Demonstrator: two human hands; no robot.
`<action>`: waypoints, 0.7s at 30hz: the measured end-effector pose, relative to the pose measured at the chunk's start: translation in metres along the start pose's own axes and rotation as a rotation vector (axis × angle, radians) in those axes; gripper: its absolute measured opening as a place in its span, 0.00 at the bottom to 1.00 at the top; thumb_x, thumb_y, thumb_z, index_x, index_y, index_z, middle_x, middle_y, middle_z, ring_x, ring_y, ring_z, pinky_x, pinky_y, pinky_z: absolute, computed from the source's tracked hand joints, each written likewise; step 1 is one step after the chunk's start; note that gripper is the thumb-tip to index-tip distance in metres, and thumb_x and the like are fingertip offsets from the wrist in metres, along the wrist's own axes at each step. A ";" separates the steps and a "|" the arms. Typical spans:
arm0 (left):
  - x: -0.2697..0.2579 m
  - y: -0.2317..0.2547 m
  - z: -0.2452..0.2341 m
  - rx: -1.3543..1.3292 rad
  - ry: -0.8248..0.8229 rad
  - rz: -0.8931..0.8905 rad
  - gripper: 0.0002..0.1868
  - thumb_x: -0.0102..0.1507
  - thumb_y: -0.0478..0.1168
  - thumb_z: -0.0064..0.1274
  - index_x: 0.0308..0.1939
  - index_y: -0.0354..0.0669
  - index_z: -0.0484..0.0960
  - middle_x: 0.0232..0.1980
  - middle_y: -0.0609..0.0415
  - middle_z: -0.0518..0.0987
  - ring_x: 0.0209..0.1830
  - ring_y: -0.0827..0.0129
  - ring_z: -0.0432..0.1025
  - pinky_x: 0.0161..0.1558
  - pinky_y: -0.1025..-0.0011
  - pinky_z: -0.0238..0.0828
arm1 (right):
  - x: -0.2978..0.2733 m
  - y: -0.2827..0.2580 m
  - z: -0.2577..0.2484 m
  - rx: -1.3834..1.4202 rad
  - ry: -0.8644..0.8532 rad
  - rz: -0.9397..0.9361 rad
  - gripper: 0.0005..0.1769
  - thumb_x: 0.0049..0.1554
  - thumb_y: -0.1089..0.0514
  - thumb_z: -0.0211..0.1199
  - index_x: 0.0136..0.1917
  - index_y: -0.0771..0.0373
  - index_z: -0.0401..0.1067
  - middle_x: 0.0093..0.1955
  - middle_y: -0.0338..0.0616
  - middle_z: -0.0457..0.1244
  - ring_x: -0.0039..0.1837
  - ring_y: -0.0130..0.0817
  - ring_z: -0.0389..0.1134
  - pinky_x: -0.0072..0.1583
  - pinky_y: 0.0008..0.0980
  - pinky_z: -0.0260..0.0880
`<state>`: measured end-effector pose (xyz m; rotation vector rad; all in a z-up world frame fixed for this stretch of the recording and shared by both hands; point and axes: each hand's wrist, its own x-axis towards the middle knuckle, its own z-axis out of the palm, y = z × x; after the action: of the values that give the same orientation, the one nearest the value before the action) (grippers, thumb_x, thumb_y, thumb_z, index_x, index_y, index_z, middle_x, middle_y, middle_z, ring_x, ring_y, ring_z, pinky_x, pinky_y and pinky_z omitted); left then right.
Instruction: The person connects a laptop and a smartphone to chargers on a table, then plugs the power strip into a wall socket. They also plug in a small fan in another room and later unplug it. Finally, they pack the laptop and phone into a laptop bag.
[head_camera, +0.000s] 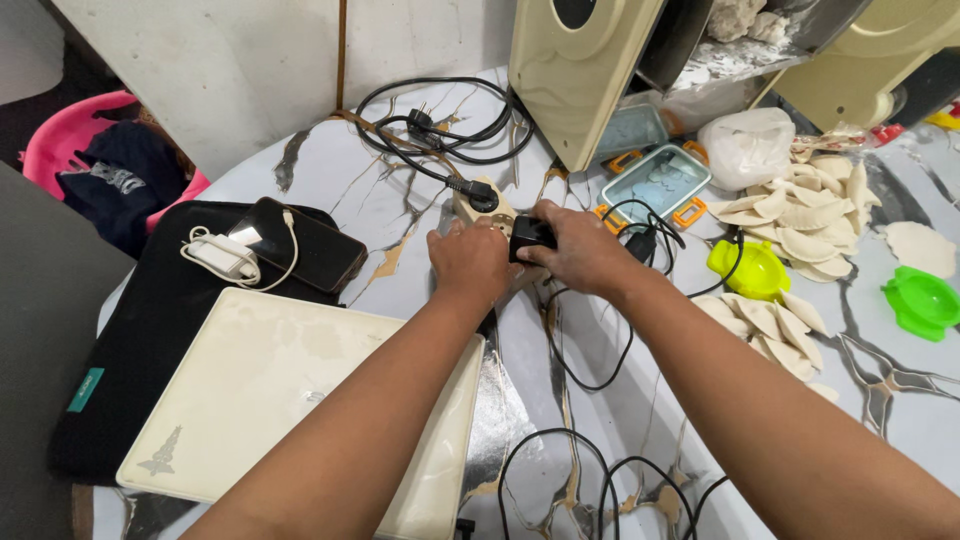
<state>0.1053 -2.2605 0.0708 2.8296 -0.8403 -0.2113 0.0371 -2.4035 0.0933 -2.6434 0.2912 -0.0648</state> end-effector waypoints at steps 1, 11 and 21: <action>0.002 0.001 -0.001 0.006 -0.007 -0.009 0.26 0.56 0.60 0.66 0.50 0.49 0.85 0.59 0.61 0.79 0.66 0.61 0.67 0.61 0.50 0.60 | 0.001 0.000 -0.001 0.029 -0.002 -0.007 0.26 0.52 0.50 0.71 0.61 0.57 0.69 0.51 0.53 0.70 0.55 0.50 0.72 0.58 0.43 0.69; 0.007 0.003 -0.006 0.090 -0.053 0.008 0.25 0.57 0.58 0.66 0.52 0.53 0.85 0.58 0.64 0.80 0.65 0.64 0.69 0.62 0.49 0.59 | -0.006 -0.006 0.007 0.023 0.085 -0.013 0.23 0.52 0.52 0.71 0.59 0.58 0.71 0.52 0.52 0.70 0.56 0.52 0.71 0.58 0.46 0.68; 0.009 0.002 -0.004 0.066 -0.033 0.000 0.28 0.56 0.59 0.68 0.54 0.51 0.83 0.57 0.62 0.80 0.64 0.64 0.69 0.61 0.48 0.58 | -0.007 -0.016 0.005 -0.109 0.117 -0.005 0.22 0.53 0.51 0.72 0.58 0.59 0.72 0.53 0.52 0.69 0.56 0.53 0.70 0.59 0.46 0.68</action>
<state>0.1128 -2.2667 0.0741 2.8946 -0.8696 -0.2356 0.0339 -2.3855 0.0961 -2.7540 0.3365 -0.2113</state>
